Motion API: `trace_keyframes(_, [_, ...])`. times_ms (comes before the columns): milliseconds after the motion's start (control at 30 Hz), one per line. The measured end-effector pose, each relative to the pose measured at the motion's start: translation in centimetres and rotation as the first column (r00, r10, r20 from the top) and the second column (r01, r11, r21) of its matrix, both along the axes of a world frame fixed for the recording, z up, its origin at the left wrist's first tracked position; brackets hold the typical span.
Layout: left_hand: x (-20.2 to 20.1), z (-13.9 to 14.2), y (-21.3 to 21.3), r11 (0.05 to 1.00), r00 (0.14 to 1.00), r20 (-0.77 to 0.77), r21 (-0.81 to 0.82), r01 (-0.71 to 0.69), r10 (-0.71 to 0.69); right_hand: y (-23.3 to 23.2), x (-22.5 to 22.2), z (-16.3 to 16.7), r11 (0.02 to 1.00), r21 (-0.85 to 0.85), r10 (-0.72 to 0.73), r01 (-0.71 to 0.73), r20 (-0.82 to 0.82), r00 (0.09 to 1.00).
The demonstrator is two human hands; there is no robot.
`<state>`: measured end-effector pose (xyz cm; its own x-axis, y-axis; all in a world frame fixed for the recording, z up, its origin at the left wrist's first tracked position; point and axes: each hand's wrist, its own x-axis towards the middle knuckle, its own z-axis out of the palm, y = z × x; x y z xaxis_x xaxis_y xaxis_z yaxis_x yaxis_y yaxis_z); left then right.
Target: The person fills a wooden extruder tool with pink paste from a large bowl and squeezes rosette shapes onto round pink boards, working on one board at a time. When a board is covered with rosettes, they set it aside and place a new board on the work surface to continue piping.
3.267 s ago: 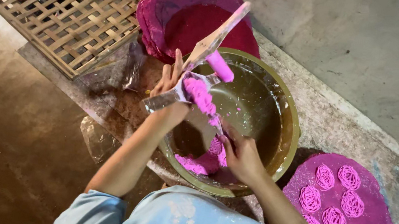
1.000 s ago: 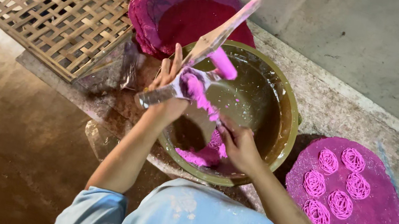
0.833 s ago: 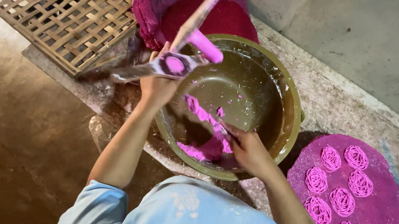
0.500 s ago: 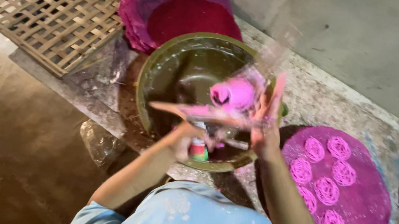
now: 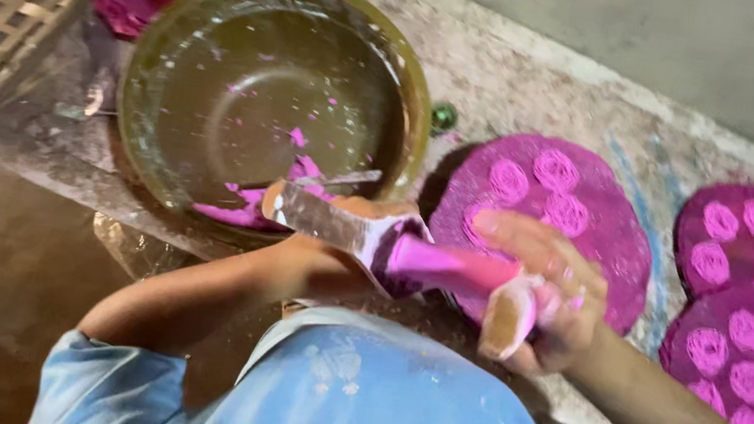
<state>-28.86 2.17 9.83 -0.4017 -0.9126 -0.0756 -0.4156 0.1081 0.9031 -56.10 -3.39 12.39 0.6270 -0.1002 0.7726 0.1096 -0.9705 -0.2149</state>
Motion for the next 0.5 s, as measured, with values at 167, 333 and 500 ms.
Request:
trace_keyframes(167, [-4.3,0.4,-0.7,0.933,0.910,-0.277,-0.274,0.232,-0.308,2.8,-2.6,-0.2,0.996,-0.005,-0.090,0.090,-0.079,0.993])
trace_keyframes(333, [-9.1,-1.5,-2.8,0.906,0.831,-0.381,-0.293,0.307,-0.405,3.5,-7.1,-1.9,0.913,0.356,-0.181,0.198,-0.081,0.980])
trace_keyframes(500, [-11.0,-2.6,-4.8,0.943,0.889,-0.394,-0.314,0.109,-0.234,1.4,-15.0,-4.1,-0.014,0.959,0.321,0.284,-0.265,0.909])
